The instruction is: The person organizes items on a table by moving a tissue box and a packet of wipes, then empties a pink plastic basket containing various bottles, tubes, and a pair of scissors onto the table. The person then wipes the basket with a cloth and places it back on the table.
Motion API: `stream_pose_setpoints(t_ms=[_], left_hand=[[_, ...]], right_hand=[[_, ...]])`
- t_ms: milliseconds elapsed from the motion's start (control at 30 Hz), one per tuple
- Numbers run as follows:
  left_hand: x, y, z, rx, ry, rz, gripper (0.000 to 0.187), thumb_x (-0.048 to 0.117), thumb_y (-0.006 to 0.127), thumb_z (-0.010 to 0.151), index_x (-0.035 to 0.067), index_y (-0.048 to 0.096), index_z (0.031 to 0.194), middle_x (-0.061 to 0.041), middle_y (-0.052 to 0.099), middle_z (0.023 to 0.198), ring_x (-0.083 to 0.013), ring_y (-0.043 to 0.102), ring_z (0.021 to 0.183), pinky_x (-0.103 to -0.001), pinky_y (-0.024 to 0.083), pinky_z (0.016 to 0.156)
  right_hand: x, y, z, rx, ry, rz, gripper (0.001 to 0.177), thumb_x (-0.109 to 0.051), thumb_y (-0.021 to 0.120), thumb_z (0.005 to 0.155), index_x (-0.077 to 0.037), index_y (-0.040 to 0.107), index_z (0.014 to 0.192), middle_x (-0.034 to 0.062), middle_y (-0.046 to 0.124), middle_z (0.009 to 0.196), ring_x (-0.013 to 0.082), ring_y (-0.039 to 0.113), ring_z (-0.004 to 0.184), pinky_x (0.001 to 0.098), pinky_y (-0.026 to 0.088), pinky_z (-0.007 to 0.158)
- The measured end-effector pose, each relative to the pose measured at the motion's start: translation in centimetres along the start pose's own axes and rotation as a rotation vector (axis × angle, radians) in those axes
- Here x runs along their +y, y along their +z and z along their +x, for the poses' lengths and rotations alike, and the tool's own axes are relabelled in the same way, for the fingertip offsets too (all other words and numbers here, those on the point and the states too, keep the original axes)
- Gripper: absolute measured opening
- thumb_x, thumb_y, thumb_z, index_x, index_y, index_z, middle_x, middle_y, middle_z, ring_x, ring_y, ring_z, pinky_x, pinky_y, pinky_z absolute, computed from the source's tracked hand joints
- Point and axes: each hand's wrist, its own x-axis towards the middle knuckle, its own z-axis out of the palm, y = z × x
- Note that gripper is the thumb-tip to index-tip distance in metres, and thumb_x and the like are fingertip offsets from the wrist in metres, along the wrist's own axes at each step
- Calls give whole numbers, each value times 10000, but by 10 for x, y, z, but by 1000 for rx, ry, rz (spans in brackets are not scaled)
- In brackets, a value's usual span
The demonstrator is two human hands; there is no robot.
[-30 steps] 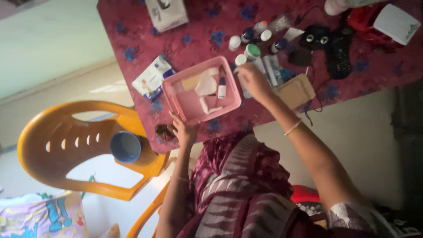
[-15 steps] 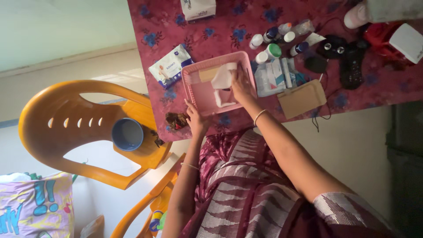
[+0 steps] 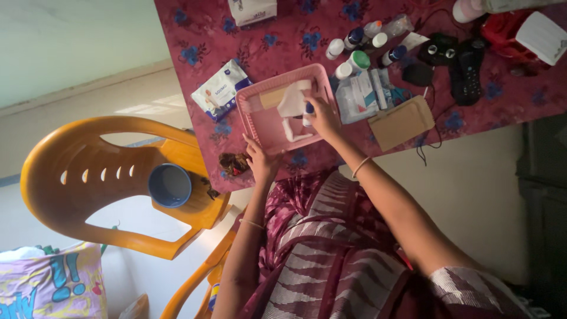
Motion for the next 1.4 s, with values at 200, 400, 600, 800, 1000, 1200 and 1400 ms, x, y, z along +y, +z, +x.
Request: stream_pose_setpoints(t_ms=[200, 400, 600, 800, 1000, 1200, 1400], left_hand=[[3, -3, 1, -14, 1, 21, 1411, 467, 909, 712, 31, -90, 1609, -264, 356, 1535, -452, 406, 1397, -646, 283, 1139], [1, -7, 1, -53, -22, 60, 1409, 433, 902, 715, 9, -105, 1604, -322, 317, 1539, -503, 369, 1403, -603, 285, 1161], [-9, -7, 4, -78, 3, 121, 1410, 403, 892, 705, -16, -104, 1610, -353, 284, 1565, -532, 359, 1401, -600, 281, 1168], [-14, -4, 6, -57, 47, 188, 1390, 409, 885, 714, -38, -96, 1592, -354, 263, 1573, -519, 340, 1419, -581, 274, 1180], [-15, -6, 4, -73, 9, 204, 1384, 409, 893, 733, -15, -99, 1601, -336, 235, 1600, -546, 261, 1442, -589, 239, 1183], [-6, -6, 1, -35, -2, 155, 1391, 399, 901, 711, 3, -93, 1601, -315, 281, 1579, -514, 304, 1445, -594, 248, 1179], [5, -4, -1, -56, -86, 145, 1395, 397, 895, 713, 29, -104, 1615, -287, 339, 1549, -464, 380, 1422, -636, 230, 1181]], right_hand=[[-13, -33, 26, 114, -51, 942, 284, -25, 715, 964, 4, 633, 1235, 72, 735, 1162, 137, 702, 1089, 258, 578, 946], [-20, -111, 21, 369, -1, 852, 258, -40, 746, 965, 11, 679, 1209, 60, 728, 1108, 104, 686, 995, 239, 558, 875], [52, -169, 1, 658, 62, 672, 263, -47, 762, 970, -31, 688, 1222, 28, 720, 1069, 96, 679, 957, 227, 544, 826], [141, -189, 0, 786, 35, 292, 271, -2, 764, 940, -36, 685, 1196, 119, 730, 1075, 217, 745, 976, 307, 590, 822], [190, -174, 29, 663, -42, -81, 212, 22, 735, 895, -19, 672, 1093, 190, 704, 1060, 405, 676, 1007, 468, 533, 874], [169, -171, 45, 666, -62, -212, 255, -26, 744, 933, 20, 631, 1156, 216, 665, 1086, 435, 628, 1025, 515, 500, 860], [61, -163, 15, 792, -78, -63, 155, -14, 727, 952, -16, 655, 1090, 151, 668, 1033, 357, 644, 958, 456, 507, 830]])
